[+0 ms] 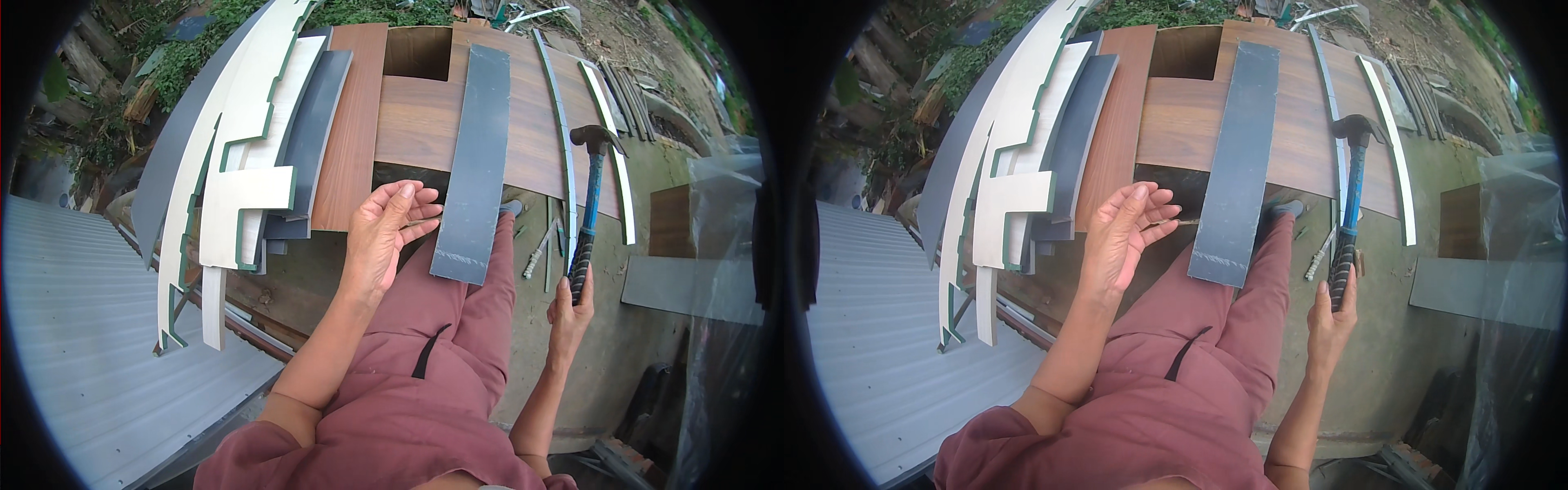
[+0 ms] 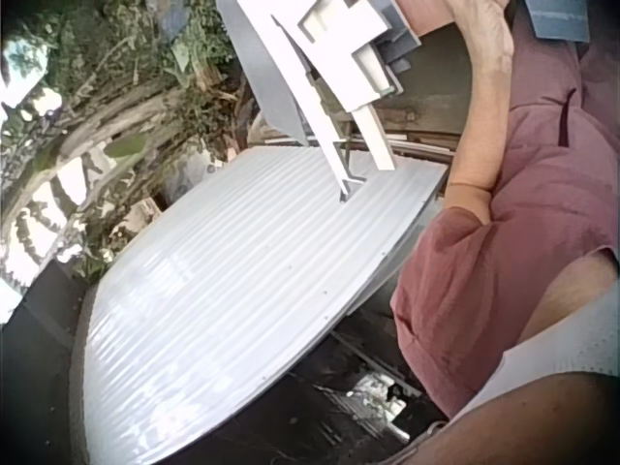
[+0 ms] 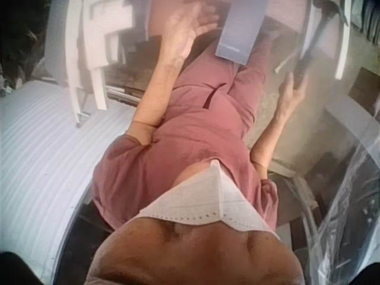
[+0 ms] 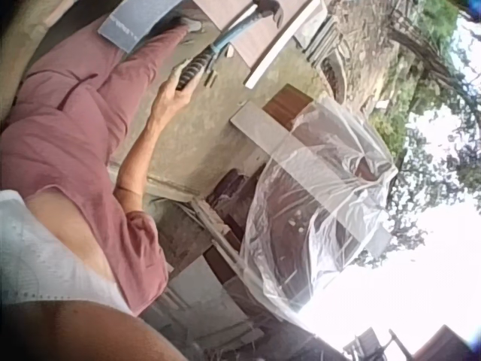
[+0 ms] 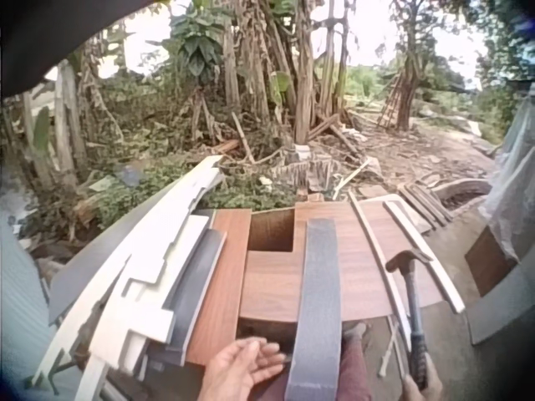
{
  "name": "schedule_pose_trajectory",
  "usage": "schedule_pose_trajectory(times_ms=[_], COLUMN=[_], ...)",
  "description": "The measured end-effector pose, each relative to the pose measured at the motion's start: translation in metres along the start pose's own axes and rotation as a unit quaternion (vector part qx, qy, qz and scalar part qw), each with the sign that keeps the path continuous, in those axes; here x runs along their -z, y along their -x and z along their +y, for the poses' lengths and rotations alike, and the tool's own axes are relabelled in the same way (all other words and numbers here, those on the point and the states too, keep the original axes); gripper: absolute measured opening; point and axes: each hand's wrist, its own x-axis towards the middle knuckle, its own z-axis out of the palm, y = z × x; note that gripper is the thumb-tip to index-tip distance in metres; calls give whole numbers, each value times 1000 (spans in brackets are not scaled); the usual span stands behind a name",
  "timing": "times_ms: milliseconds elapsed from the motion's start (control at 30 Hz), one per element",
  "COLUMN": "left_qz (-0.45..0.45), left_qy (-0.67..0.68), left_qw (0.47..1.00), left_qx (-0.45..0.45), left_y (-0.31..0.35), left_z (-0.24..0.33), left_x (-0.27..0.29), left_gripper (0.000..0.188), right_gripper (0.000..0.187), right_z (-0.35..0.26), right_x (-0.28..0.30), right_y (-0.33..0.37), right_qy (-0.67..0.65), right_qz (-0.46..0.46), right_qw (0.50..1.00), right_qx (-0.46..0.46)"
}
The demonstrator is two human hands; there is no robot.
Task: Organizing, inspecting, and measuring various wood furniture panels in an outdoor workshop.
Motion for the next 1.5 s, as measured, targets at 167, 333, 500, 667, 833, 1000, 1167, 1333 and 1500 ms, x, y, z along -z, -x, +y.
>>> schedule_pose_trajectory(times_ms=[167, 333, 500, 667, 833, 1000, 1167, 1333, 1500], left_qz=[-9, -17, -24, -28, -22, -18, -38, -33, -34], left_qy=[-15, -25, -27, -28, -48, -50, -28, -34, -37], left_qw=[999, 998, 998, 998, 997, 997, 997, 996, 996], left_qx=[32, 46, 41, 45, 47, 54, 60, 70, 71], left_y=[6, 11, 15, 16, 17, 16, 16, 16, 16], left_z=[-3, -6, -8, -11, -13, -15, -19, -20, -23], left_x=[-4, -5, -5, -5, -8, -14, -12, -16, -15], left_gripper=[25, 28, 29, 31, 34, 37, 36, 30, 25], right_gripper=[50, 54, 54, 54, 53, 54, 54, 54, 55], right_z=[2, 12, 15, 19, 20, 26, 28, 32, 32], right_x=[1, 2, 2, 5, 5, 10, 9, 11, 11], right_y=[14, 20, 27, 28, 30, 30, 30, 31, 31], right_qy=[-7, -3, -11, -8, -18, -23, -20, -21, -18], right_qz=[3, -5, -11, -9, -9, -7, -4, -5, -4], right_qw=[1000, 1000, 999, 999, 999, 998, 998, 998, 998], right_qx=[-16, -20, -30, -34, -36, -55, -60, -56, -63])
